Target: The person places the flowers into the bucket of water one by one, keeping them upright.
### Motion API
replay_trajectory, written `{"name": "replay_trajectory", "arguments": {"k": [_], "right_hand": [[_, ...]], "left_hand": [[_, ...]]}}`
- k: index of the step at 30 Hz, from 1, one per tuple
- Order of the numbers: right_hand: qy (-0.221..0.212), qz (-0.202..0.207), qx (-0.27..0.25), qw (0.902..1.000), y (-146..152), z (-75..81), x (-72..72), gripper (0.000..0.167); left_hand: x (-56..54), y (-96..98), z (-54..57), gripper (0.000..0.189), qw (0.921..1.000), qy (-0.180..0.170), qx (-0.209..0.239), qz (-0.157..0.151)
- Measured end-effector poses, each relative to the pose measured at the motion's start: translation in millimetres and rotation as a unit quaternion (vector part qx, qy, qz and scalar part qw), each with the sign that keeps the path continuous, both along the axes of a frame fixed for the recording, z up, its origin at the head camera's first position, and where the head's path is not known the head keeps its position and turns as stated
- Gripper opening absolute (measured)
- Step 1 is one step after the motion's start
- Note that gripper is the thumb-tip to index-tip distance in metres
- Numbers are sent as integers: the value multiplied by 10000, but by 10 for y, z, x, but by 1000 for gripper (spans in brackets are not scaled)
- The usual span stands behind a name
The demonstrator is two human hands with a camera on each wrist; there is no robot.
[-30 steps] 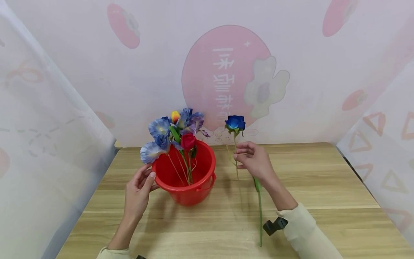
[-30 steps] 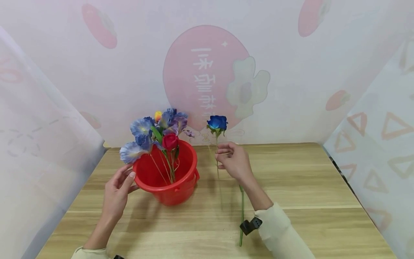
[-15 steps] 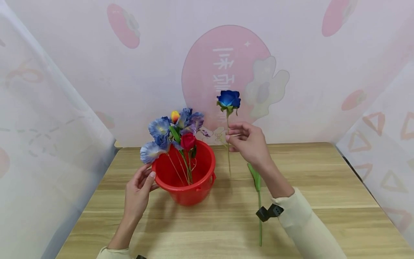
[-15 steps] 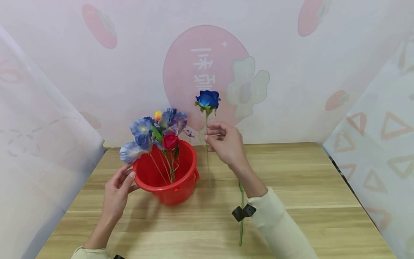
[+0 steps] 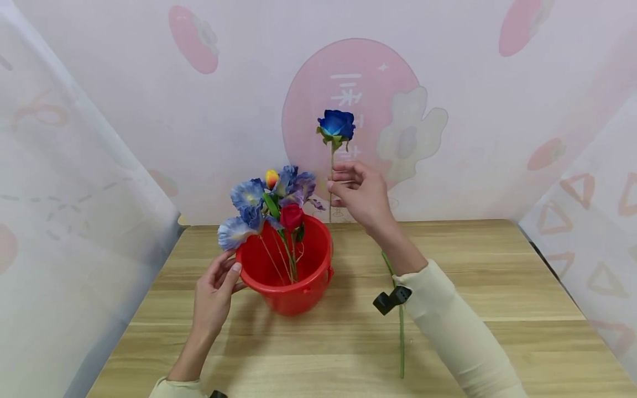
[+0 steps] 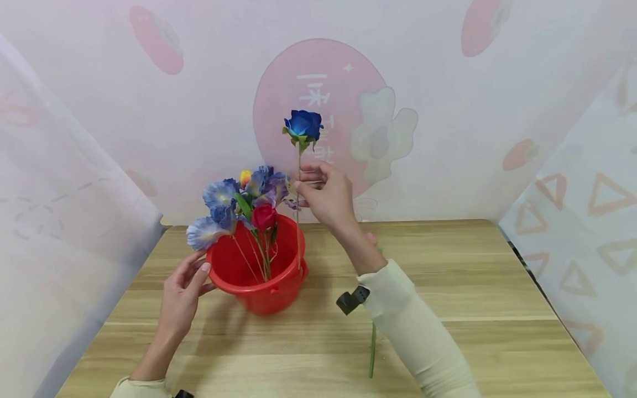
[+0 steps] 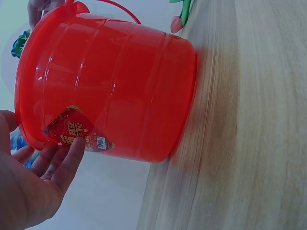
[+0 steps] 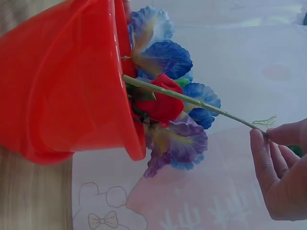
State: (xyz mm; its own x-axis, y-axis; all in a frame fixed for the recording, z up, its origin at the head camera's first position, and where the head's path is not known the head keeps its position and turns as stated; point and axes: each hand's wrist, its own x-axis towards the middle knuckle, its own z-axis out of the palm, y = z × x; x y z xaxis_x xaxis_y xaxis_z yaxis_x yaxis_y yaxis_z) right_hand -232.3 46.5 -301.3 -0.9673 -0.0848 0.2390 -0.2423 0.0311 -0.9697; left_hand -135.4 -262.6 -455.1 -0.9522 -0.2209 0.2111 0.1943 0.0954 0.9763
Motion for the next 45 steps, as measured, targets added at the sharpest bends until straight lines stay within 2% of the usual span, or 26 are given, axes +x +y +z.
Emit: {"name": "replay_trajectory", "arguments": {"k": [9,16,27,38,45], "right_hand": [[96,-182,-340,9992,-181,-100,-119,34],[-29,-58,-357,9993,-285,-247,-168,35],[-149,41,38,9999,-330,-500,-205,36],[-130,181,433,9988,-361,-639,-219,38],[2,157,854,9962,-358,-654,-205,35]], "left_hand": [[-6,3,0,46,10000,18,-11,9],[7,6,4,46,10000,-16,-25,34],[14,15,10,46,10000,-30,-39,61],[7,16,-5,46,10000,30,-64,42],[4,16,-1,46,10000,37,-41,48]]}}
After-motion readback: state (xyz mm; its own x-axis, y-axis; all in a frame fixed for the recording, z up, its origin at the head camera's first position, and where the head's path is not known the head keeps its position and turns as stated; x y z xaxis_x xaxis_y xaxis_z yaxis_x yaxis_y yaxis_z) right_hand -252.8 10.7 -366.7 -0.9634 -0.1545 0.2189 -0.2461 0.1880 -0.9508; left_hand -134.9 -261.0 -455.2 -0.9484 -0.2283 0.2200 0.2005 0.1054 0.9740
